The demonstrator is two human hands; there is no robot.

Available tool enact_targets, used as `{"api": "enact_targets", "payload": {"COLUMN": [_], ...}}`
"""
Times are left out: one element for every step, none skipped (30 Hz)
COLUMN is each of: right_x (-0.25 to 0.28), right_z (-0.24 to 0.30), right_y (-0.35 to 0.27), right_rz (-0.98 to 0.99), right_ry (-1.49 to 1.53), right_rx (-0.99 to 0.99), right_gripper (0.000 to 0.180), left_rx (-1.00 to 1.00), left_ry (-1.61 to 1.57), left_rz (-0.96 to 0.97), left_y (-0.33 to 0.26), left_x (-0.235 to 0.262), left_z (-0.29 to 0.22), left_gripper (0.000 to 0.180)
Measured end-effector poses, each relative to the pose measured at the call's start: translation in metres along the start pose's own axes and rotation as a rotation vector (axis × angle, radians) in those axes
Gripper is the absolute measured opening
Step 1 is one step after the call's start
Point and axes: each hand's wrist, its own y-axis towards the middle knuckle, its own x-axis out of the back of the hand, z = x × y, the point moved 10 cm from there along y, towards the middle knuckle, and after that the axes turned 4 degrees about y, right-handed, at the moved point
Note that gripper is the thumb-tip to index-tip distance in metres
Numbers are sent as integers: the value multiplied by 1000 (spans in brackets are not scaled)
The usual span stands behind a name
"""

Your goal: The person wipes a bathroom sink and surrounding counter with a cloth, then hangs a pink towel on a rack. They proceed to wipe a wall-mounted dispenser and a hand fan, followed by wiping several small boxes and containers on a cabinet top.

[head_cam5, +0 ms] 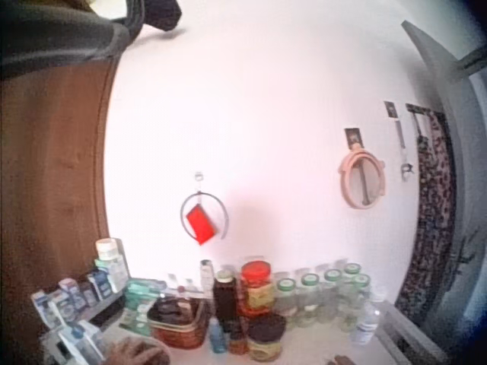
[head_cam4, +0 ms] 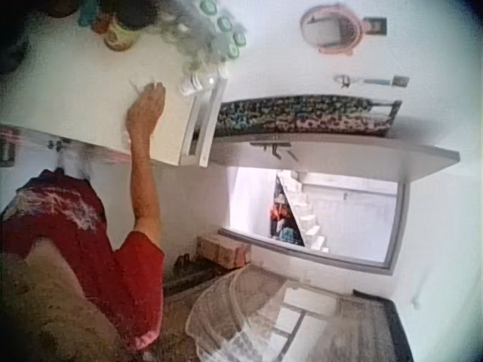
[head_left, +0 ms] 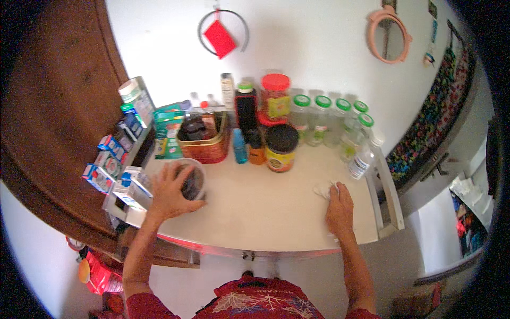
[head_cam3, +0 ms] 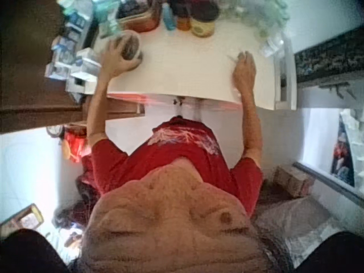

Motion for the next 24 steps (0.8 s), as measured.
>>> {"api": "enact_targets", "payload": {"right_x": [-6, -12, -16, -21, -25, -31, -37, -45, -48, -52, -55, -62, -63, -65, -63, -62, -63, -65, -65, -64, -63, -58, -48, -37], "right_z": [7, 16, 27, 38, 48, 63, 81, 100, 127, 154, 180, 198, 222, 243, 261, 270, 268, 261, 251, 237, 220, 195, 167, 136], "right_y": [8, 14, 20, 25, 27, 28, 26, 23, 16, 9, 3, -1, -9, -13, -15, -16, -18, -18, -18, -17, -18, -19, -16, -14], "right_rz": [23, 46, 30, 13, -1, 18, 35, 55, 33, 106, 120, 155, 135, 156, 174, 192, 212, 223, 234, 214, 197, 183, 148, 117], "right_ry": [4, 7, 26, 44, 60, 64, 67, 71, 152, 216, 232, 251, 270, 295, 319, 341, 365, 384, 401, 376, 357, 316, 247, 173], "right_rx": [4, 7, 26, 45, 61, 110, 158, 208, 261, 272, 333, 366, 491, 538, 573, 605, 629, 640, 647, 610, 578, 532, 466, 401], "right_gripper": [35, 35, 35, 35, 35, 35, 36, 36, 37, 38, 38, 38, 38, 37, 37, 36, 36, 36, 36, 35, 35, 34, 33, 32], "left_rx": [-16, -33, -32, -28, -26, -25, -38, -36, -30, -26, 12, -2, -17, -34, -11, 9, 29, 83, 135, 181, 230, 387, 448, 475], "left_ry": [38, 76, 105, 97, 87, 76, 91, 92, 93, 93, 67, 44, 19, -7, -33, -62, -90, -164, -242, -269, -578, -890, -1141, -1259], "left_rz": [-8, -14, -49, -48, -43, -39, -49, -50, -51, -53, -23, -68, -112, -154, -202, -249, -289, -331, -368, -409, -415, -354, -364, -328], "left_y": [0, 0, -2, -2, -1, -1, -1, -3, -5, -7, -7, -9, -10, -11, -12, -15, -21, -26, -34, -49, -64, -71, -73, -73], "left_x": [2, 4, 3, 5, 6, 6, 5, 5, 6, 7, 5, 11, 16, 19, 25, 33, 37, 36, 30, 19, 3, -12, -28, -36], "left_z": [-4, -6, -5, -4, -4, -4, -3, -1, 2, 3, 7, 7, 7, 7, 9, 13, 18, 29, 41, 59, 82, 89, 100, 102], "left_gripper": [93, 95, 92, 92, 92, 92, 93, 94, 94, 95, 95, 95, 95, 94, 96, 98, 100, 104, 108, 113, 114, 112, 103, 91]}}
